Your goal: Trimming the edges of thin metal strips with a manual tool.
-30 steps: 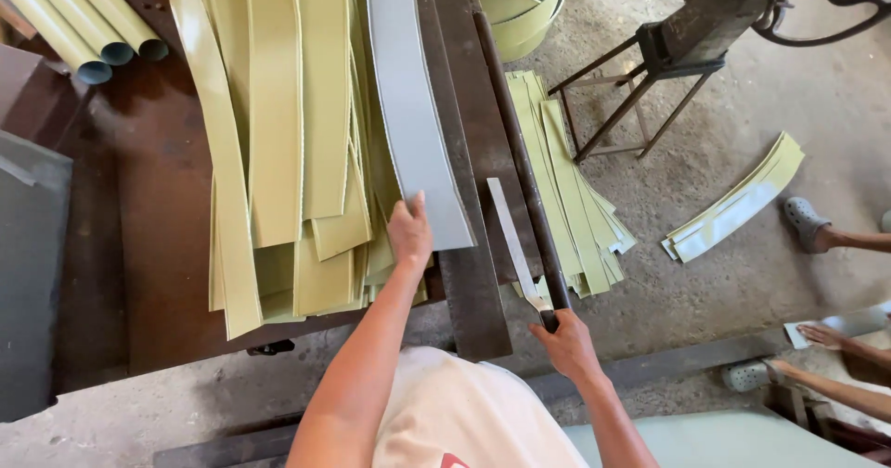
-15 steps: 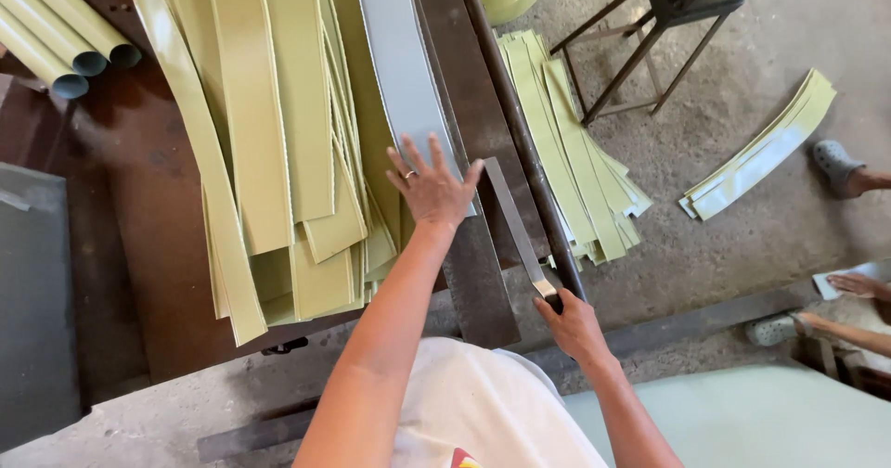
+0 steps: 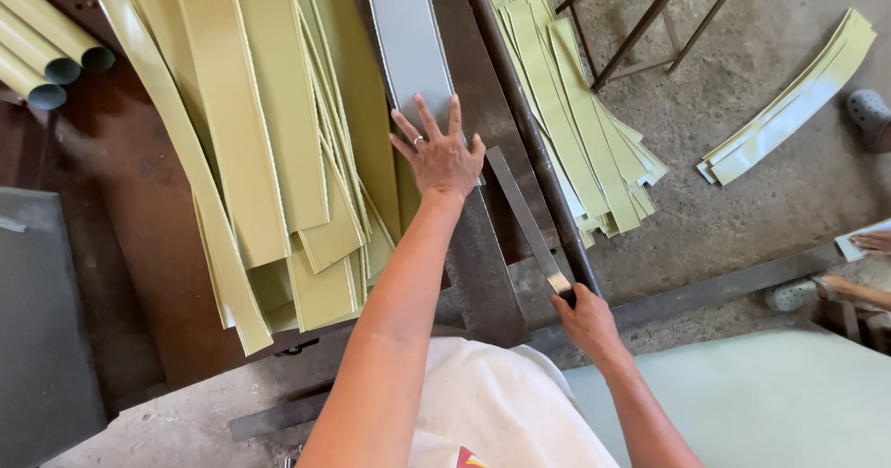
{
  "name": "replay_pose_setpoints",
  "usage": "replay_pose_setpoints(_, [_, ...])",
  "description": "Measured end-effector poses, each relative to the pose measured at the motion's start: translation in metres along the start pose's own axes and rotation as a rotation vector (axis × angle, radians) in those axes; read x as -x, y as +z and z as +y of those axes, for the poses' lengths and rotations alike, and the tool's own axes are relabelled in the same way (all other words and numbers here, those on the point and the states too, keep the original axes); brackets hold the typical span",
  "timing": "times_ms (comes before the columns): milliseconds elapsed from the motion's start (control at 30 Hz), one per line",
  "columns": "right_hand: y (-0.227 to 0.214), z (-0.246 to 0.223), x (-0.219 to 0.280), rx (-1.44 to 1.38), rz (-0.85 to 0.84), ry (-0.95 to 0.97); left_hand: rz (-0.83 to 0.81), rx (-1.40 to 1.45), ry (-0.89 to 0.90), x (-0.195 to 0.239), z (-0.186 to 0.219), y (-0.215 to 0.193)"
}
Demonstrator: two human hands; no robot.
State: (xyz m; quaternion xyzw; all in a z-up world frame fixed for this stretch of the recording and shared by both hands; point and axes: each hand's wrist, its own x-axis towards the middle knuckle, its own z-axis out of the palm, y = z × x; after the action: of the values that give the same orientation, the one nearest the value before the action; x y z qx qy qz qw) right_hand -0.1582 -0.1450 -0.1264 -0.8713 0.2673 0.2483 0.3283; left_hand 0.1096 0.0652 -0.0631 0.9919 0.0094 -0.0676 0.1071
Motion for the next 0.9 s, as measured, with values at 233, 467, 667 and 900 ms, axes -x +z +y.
replay_pose_setpoints(233, [-0.028,-0.010,0.001,-0.091,0.017,0.009,0.046,-0.093,0.045,-0.032,-0.027,0.039])
replay_pose_setpoints(467, [-0.069,-0.029,0.001,-1.042,-0.225,0.146,0.123,-0.087,0.109,-0.039,-0.028,0.044])
replay_pose_setpoints(667, [-0.060,-0.058,0.000,-0.229,-0.343,0.026,0.157,-0.078,0.110,-0.037,-0.030,0.048])
replay_pose_setpoints(900, [-0.073,-0.077,-0.032,-1.194,-0.099,-0.005,0.145,-0.057,0.104,-0.037,-0.029,0.050])
